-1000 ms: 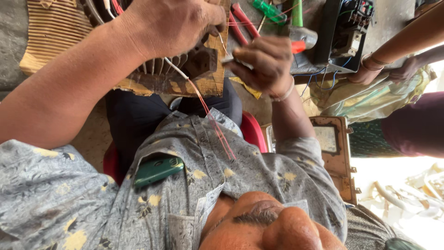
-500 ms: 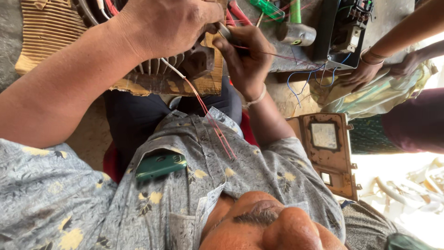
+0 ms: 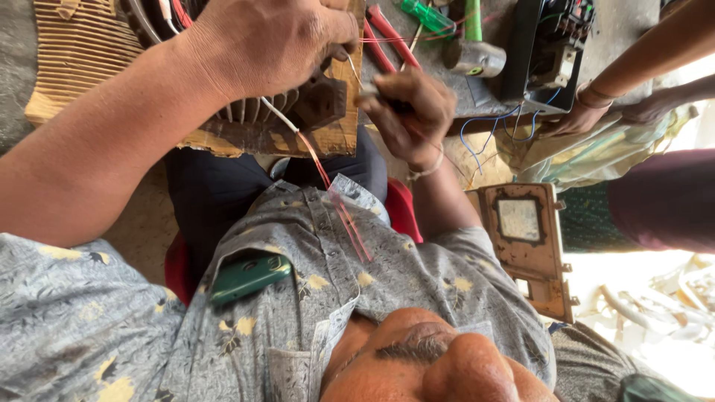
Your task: The person works on the copper windings of an electric motor stator at a workbench, stripping insulation from wire ends and twisting and joining the wires by hand, occasionally using pliers and scissors to cut and handle the wires.
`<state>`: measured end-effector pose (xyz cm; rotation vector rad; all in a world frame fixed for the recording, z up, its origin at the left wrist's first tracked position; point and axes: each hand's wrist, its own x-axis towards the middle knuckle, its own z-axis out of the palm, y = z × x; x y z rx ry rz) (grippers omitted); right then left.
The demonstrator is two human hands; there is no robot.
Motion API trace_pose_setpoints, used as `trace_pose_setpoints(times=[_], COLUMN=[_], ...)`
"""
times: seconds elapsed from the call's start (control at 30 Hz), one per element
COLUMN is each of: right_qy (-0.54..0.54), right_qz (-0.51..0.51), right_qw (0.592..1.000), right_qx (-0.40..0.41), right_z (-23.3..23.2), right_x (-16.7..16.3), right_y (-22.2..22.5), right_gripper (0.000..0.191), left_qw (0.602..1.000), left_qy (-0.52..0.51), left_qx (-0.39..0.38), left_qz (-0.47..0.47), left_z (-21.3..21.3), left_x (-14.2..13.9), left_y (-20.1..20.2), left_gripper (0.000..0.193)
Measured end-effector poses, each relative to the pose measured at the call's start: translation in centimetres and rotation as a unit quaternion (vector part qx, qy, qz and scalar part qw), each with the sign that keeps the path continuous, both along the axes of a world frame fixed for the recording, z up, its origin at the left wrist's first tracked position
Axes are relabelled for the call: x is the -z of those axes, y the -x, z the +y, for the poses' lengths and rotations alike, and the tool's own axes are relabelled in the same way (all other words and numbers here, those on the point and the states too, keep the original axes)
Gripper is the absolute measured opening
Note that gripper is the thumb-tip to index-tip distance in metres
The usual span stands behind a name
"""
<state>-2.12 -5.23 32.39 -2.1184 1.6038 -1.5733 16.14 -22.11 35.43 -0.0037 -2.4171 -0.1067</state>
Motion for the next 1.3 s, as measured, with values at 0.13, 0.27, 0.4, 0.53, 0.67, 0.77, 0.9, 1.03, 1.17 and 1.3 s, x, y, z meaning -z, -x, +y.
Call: trace_pose_setpoints(times=[0.13, 0.27, 0.4, 0.53, 0.67, 0.77, 0.9, 1.03, 1.17, 1.3], right_qy=[0.008, -0.022, -0.012, 0.048, -0.004, 0.002, -0.029, -0.091, -0.059, -0.015], right_qz=[0.099, 0.091, 0.154, 0.274, 0.297, 0.318, 0.250, 0.054, -0.057, -0.103], right_qw=[0.994, 0.995, 0.986, 0.957, 0.942, 0.941, 0.956, 0.993, 0.996, 0.994], right_qx=[0.041, -0.029, -0.058, -0.081, -0.154, -0.116, -0.151, -0.051, 0.028, 0.016], right_z=[-0.6, -0.4, -0.8, -2.0, -1.5, -1.4, -1.1, -0.4, 0.0, 0.8], right_x=[-0.7, -1.1, -2.4, -4.3, -6.2, -6.2, -5.1, -2.7, 0.6, 1.4], right_y=[0.7, 1.6, 2.4, 2.4, 3.0, 3.5, 4.0, 2.5, 0.5, 0.0], right_gripper=[0.030, 0.026, 0.031, 0.033, 0.033, 0.034, 0.032, 0.030, 0.026, 0.025], left_qw=[0.993, 1.000, 1.000, 1.000, 1.000, 1.000, 0.999, 0.998, 0.999, 1.000], left_qy=[0.015, 0.000, 0.015, 0.019, 0.016, 0.020, 0.007, 0.048, 0.041, 0.012], left_qx=[-0.035, 0.004, -0.010, -0.015, -0.022, -0.018, -0.022, -0.027, -0.024, -0.013], left_qz=[-0.116, 0.004, -0.007, -0.012, -0.007, -0.005, -0.026, 0.007, 0.007, -0.010], left_z=[0.0, -0.1, -0.1, 0.3, 0.3, 0.4, 0.3, 0.2, 0.3, 0.1], left_x=[0.0, 0.0, -0.2, -0.7, -0.7, -0.2, 0.4, 0.3, 0.0, 0.0], left_y=[0.1, 0.1, 0.2, 0.1, 0.2, 0.1, 0.3, 0.2, 0.2, 0.0], left_gripper=[0.015, 0.009, 0.017, 0.015, 0.023, 0.017, 0.015, 0.010, 0.010, 0.006])
